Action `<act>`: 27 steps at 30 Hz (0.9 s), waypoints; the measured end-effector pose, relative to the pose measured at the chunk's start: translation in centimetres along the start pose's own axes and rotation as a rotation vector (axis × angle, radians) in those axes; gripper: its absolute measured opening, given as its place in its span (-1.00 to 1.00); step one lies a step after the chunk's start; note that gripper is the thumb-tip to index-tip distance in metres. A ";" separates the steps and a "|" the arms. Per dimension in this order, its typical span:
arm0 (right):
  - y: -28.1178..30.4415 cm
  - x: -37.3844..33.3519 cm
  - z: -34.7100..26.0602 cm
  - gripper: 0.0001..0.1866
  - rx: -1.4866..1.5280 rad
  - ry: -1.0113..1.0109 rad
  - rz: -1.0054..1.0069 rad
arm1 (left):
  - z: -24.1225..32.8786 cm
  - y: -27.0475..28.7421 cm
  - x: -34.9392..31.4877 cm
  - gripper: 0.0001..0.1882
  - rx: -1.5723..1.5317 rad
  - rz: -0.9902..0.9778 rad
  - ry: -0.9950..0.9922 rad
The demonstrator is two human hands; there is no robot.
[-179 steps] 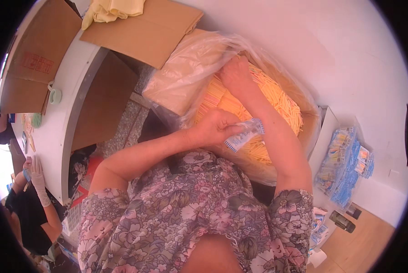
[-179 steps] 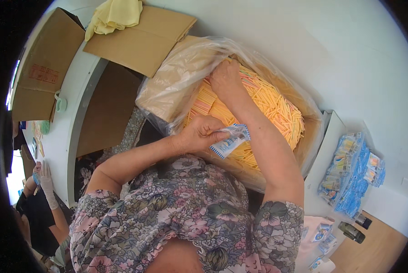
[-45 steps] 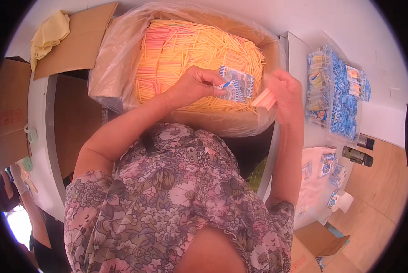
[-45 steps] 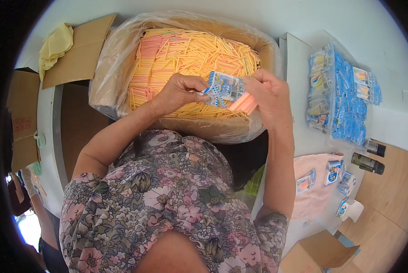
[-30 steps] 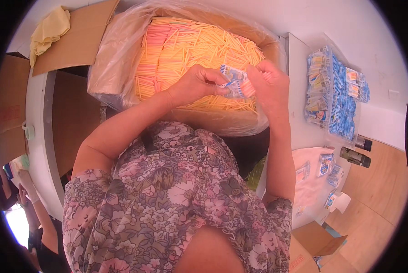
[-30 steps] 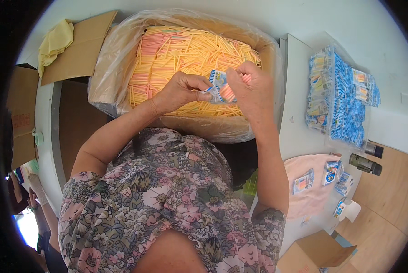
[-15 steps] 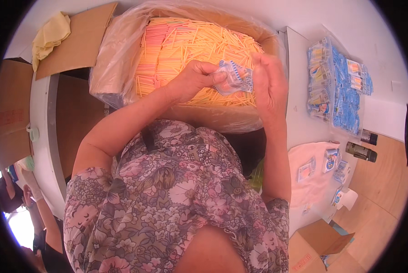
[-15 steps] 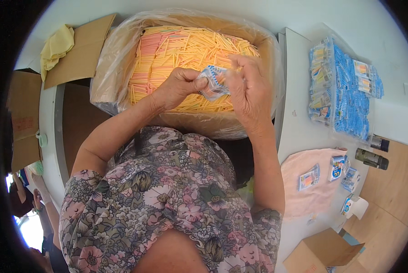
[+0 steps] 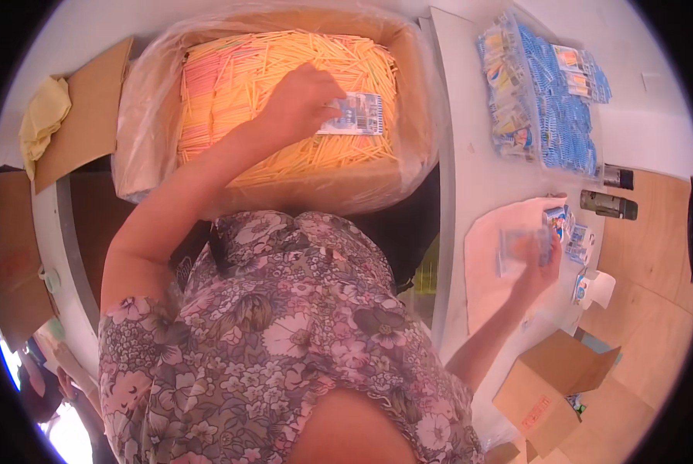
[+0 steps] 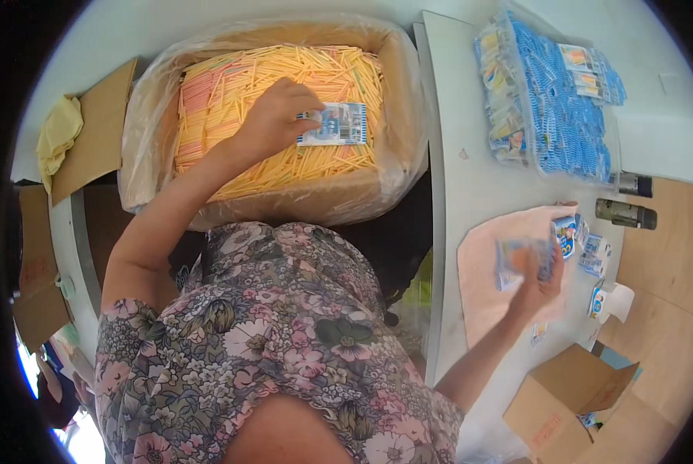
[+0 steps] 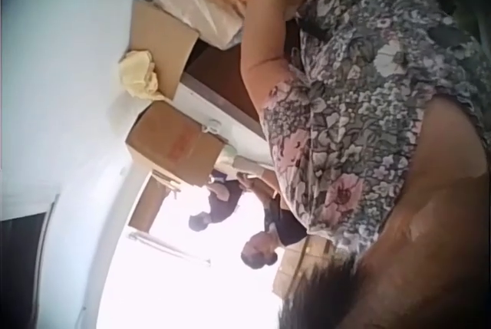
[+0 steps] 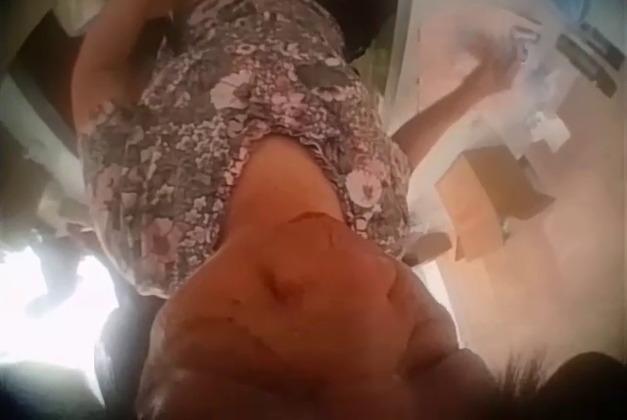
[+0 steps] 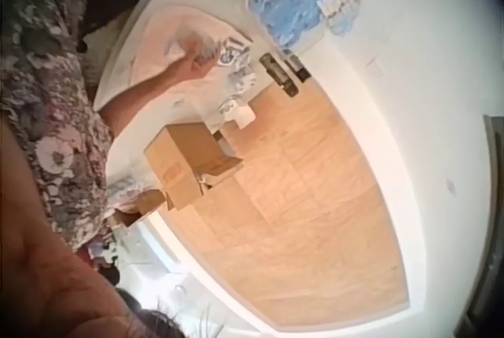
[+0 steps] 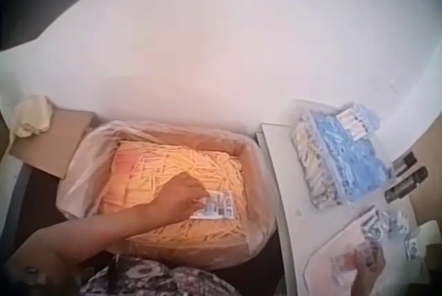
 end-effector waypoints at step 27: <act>-31.6 -10.2 -12.8 -0.81 -0.020 0.379 -0.988 | 1.4 0.3 -3.5 -0.81 -0.374 -0.072 0.251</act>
Point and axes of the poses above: each hand's wrist, its own x-axis towards the middle knuckle, its own y-axis out of the back of the hand, z = x × y, the point moved 9 cm from there along x, towards the middle knuckle, and after that the axes turned 8 degrees about z, right-handed, at the moved point
